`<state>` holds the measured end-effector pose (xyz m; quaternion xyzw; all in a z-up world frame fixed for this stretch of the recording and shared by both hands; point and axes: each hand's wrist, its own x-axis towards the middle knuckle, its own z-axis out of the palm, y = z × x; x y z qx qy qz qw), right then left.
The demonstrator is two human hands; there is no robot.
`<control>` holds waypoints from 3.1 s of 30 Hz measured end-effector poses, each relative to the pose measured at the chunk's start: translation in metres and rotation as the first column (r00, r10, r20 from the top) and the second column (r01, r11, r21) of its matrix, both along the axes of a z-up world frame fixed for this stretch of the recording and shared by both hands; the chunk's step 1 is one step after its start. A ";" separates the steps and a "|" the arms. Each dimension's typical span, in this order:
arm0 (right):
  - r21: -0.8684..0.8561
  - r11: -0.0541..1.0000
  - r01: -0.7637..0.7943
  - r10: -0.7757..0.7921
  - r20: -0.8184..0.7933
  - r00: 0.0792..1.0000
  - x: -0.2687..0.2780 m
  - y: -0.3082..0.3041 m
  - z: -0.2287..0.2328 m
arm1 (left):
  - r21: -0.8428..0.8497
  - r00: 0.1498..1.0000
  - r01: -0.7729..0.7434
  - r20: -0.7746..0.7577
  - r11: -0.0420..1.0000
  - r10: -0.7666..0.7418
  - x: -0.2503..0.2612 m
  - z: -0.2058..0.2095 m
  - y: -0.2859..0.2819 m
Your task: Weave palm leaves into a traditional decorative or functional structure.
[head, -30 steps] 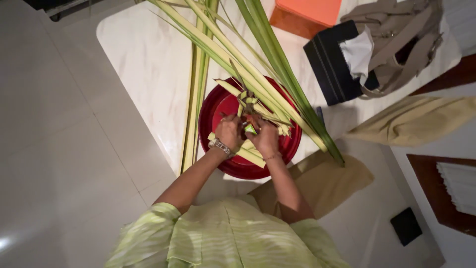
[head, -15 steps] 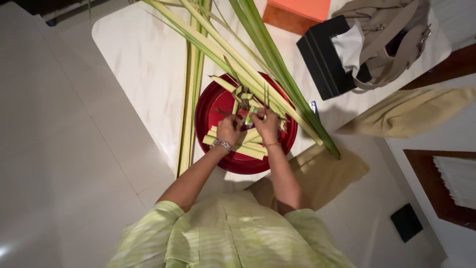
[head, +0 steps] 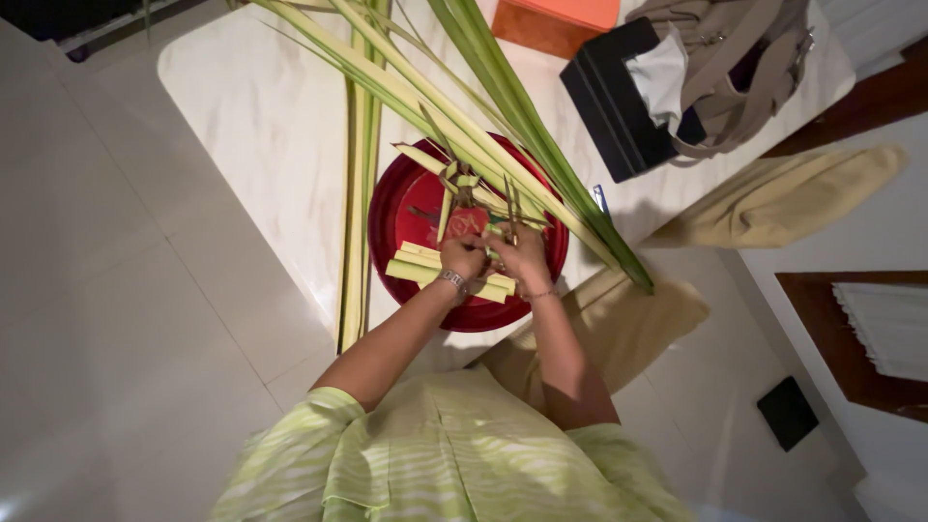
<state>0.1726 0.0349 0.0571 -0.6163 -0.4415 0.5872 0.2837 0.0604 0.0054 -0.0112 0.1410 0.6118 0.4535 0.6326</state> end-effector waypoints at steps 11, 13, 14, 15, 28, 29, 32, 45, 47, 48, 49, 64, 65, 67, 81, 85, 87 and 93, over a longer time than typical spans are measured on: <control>-0.089 0.993 0.072 -0.059 0.140 0.988 0.078 -0.012 0.018 | 0.139 0.918 0.373 -0.199 0.917 -0.343 0.062 0.014 -0.002; -0.097 0.991 0.090 -0.076 0.139 0.987 0.090 -0.009 0.011 | 0.095 0.876 0.437 -0.271 0.894 -0.399 0.076 0.022 0.004; -0.070 0.994 0.088 -0.077 0.141 0.987 0.098 -0.009 0.006 | 0.057 0.907 0.394 -0.189 0.917 -0.378 0.084 0.020 0.006; -0.042 0.995 0.085 -0.079 0.144 0.987 0.106 -0.009 0.000 | 0.016 0.931 0.353 -0.106 0.936 -0.349 0.092 0.018 0.007; 0.443 0.819 -0.365 -0.117 0.751 0.650 0.146 0.006 -0.023 | -0.058 0.883 0.439 -0.155 0.897 -0.443 0.089 0.030 -0.002; 0.361 0.873 -0.328 -0.095 0.785 0.612 0.139 0.005 -0.015 | 0.099 0.823 0.454 -0.428 0.886 -0.374 0.090 0.007 -0.003; 0.267 0.922 -0.281 -0.069 0.826 0.560 0.128 0.005 -0.009 | 0.239 0.719 0.510 -0.646 0.826 -0.257 0.076 -0.011 -0.012; 0.459 0.823 -0.334 -0.221 0.801 0.557 0.101 0.008 0.004 | 0.270 0.194 0.199 -0.953 0.942 0.232 -0.101 0.081 -0.073; 0.467 0.806 -0.365 -0.218 0.805 0.551 0.115 0.013 -0.019 | 0.233 0.178 0.119 -0.961 0.965 0.210 -0.126 0.075 -0.085; 0.478 0.791 -0.382 -0.225 0.808 0.544 0.122 0.015 -0.032 | 0.197 0.165 0.052 -0.969 0.979 0.186 -0.138 0.071 -0.091; 0.477 0.788 -0.391 -0.218 0.808 0.547 0.129 0.019 -0.046 | 0.196 0.163 0.041 -0.969 0.980 0.186 -0.145 0.069 -0.094; 0.708 0.575 -0.410 -0.103 0.560 0.822 0.035 -0.016 -0.023 | 0.025 0.485 -0.053 -0.873 0.998 0.048 -0.200 0.026 -0.109; 0.565 0.788 -0.245 0.014 0.381 0.925 0.012 -0.027 -0.015 | 0.031 0.536 -0.033 -0.843 0.999 0.044 -0.205 0.024 -0.104; 0.331 0.936 -0.117 0.067 0.158 0.985 -0.034 -0.056 0.026 | 0.039 0.585 -0.010 -0.810 0.999 0.038 -0.206 0.026 -0.098; -0.003 0.978 -0.207 0.206 -0.097 0.974 -0.099 -0.091 0.057 | 0.121 0.705 0.150 -0.709 0.981 -0.020 -0.169 0.073 -0.097; -0.037 0.974 -0.224 0.202 -0.307 0.930 -0.067 -0.078 0.091 | -0.218 0.457 0.135 -0.852 0.967 -0.256 -0.171 0.032 -0.102; -0.061 0.985 -0.161 0.130 -0.352 0.927 -0.057 -0.078 0.127 | -0.249 0.461 0.237 -0.822 0.939 -0.335 -0.168 0.022 -0.110; 0.209 0.950 -0.232 0.306 -0.778 0.549 0.005 -0.059 0.120 | -0.222 0.387 0.323 -0.856 0.920 -0.343 -0.163 0.038 -0.110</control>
